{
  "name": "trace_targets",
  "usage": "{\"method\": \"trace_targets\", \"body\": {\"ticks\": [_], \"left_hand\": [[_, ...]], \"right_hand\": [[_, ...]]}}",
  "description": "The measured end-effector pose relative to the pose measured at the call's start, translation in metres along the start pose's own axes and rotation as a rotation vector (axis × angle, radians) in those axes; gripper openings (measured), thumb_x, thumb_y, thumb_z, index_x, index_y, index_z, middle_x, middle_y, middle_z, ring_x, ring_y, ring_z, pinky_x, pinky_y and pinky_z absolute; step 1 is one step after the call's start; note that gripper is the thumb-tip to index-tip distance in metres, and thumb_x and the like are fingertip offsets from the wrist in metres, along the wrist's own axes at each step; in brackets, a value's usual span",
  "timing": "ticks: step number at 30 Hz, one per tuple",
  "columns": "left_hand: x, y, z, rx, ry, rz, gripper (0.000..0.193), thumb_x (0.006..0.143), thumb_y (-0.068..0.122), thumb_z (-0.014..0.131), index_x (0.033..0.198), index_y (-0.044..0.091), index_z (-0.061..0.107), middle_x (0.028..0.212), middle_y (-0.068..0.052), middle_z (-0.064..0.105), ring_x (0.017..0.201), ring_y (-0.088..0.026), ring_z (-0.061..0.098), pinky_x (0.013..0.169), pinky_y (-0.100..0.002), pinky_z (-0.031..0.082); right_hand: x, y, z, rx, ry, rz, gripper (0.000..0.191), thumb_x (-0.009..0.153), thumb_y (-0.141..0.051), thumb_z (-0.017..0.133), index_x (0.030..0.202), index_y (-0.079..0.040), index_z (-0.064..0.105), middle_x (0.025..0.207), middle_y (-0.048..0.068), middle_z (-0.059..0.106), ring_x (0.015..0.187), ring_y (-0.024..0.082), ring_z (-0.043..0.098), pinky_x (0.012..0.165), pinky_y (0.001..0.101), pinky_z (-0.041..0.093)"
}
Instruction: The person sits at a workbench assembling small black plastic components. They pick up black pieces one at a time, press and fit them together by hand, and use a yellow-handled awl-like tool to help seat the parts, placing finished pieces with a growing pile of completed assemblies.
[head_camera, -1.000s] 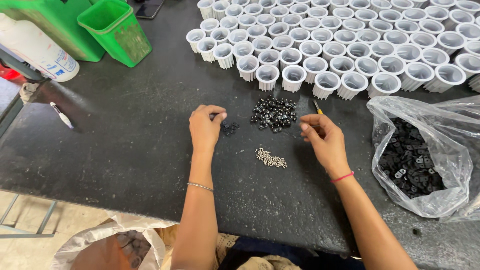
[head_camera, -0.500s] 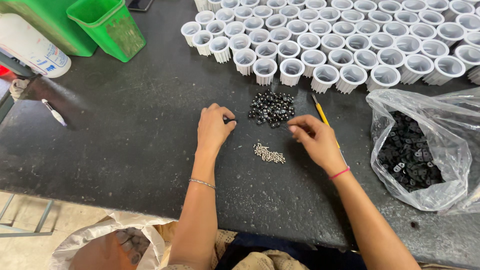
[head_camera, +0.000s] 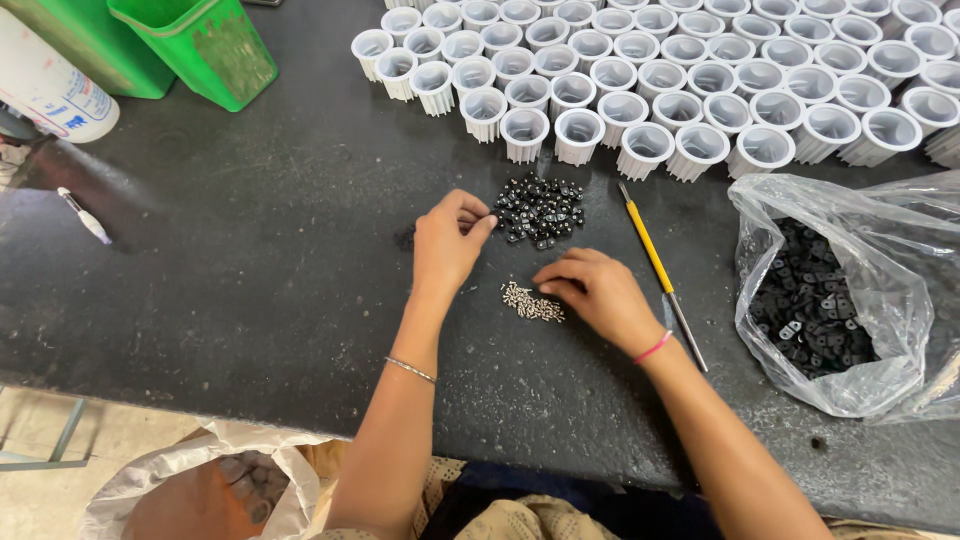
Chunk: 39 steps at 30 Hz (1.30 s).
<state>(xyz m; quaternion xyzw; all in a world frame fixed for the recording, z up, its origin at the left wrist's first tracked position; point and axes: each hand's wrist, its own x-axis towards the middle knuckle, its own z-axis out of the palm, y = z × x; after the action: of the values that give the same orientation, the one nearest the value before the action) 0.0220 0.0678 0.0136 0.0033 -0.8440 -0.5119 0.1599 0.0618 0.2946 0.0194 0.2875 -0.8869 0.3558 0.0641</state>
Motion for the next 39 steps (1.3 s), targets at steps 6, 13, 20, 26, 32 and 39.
{"method": "trace_targets", "body": {"ticks": [6,13,20,26,32,39], "left_hand": [[-0.007,0.014,0.001,-0.021,-0.054,-0.096,0.014,0.086,0.009,0.077,0.097,0.004,0.070,0.085,-0.008,0.079,0.075,-0.016,0.076,0.069,-0.030,0.058],[-0.008,0.009,0.005,-0.058,-0.082,-0.061,0.017,0.086,0.009,0.077,0.102,0.005,0.072,0.087,-0.007,0.080,0.076,-0.013,0.076,0.070,-0.028,0.058],[-0.008,-0.005,0.022,-0.356,-0.244,-0.099,0.026,0.085,0.006,0.078,0.110,0.001,0.075,0.090,-0.006,0.078,0.078,-0.009,0.070,0.071,-0.024,0.056],[-0.018,-0.003,0.040,-0.467,-0.320,-0.130,0.024,0.084,0.006,0.079,0.106,-0.002,0.074,0.090,-0.006,0.077,0.076,-0.008,0.069,0.068,-0.023,0.056],[-0.023,0.005,0.045,-0.406,-0.315,-0.151,0.023,0.082,0.008,0.081,0.102,-0.001,0.075,0.085,-0.005,0.077,0.071,-0.007,0.068,0.066,-0.022,0.055],[-0.025,0.010,0.045,-0.426,-0.342,-0.173,0.021,0.081,0.008,0.081,0.099,-0.001,0.074,0.083,-0.005,0.077,0.070,-0.007,0.067,0.064,-0.023,0.055]], "right_hand": [[0.003,-0.007,0.009,-0.076,-0.007,-0.046,0.013,0.084,-0.019,0.075,0.096,-0.015,0.078,0.090,0.002,0.069,0.089,0.025,0.065,0.076,0.0387,0.053],[0.004,-0.011,0.014,-0.124,-0.007,-0.111,0.014,0.085,-0.016,0.073,0.098,-0.016,0.076,0.092,0.002,0.068,0.089,0.027,0.063,0.077,0.0401,0.053],[-0.001,0.002,0.014,0.069,0.133,-0.051,0.013,0.090,-0.009,0.071,0.103,-0.008,0.069,0.100,0.007,0.069,0.095,0.026,0.067,0.082,0.0382,0.054],[0.000,0.029,0.003,0.524,0.284,0.354,0.016,0.100,-0.006,0.065,0.112,-0.002,0.072,0.097,0.004,0.075,0.086,0.010,0.071,0.079,0.0271,0.059],[0.001,0.029,0.012,0.709,0.379,0.366,0.012,0.096,-0.006,0.065,0.106,-0.001,0.068,0.095,0.001,0.075,0.083,0.008,0.072,0.077,0.0253,0.060],[-0.001,0.029,0.014,0.648,0.399,0.351,0.011,0.091,-0.002,0.073,0.103,-0.001,0.072,0.094,0.001,0.074,0.082,0.007,0.066,0.076,0.0237,0.055]]}}
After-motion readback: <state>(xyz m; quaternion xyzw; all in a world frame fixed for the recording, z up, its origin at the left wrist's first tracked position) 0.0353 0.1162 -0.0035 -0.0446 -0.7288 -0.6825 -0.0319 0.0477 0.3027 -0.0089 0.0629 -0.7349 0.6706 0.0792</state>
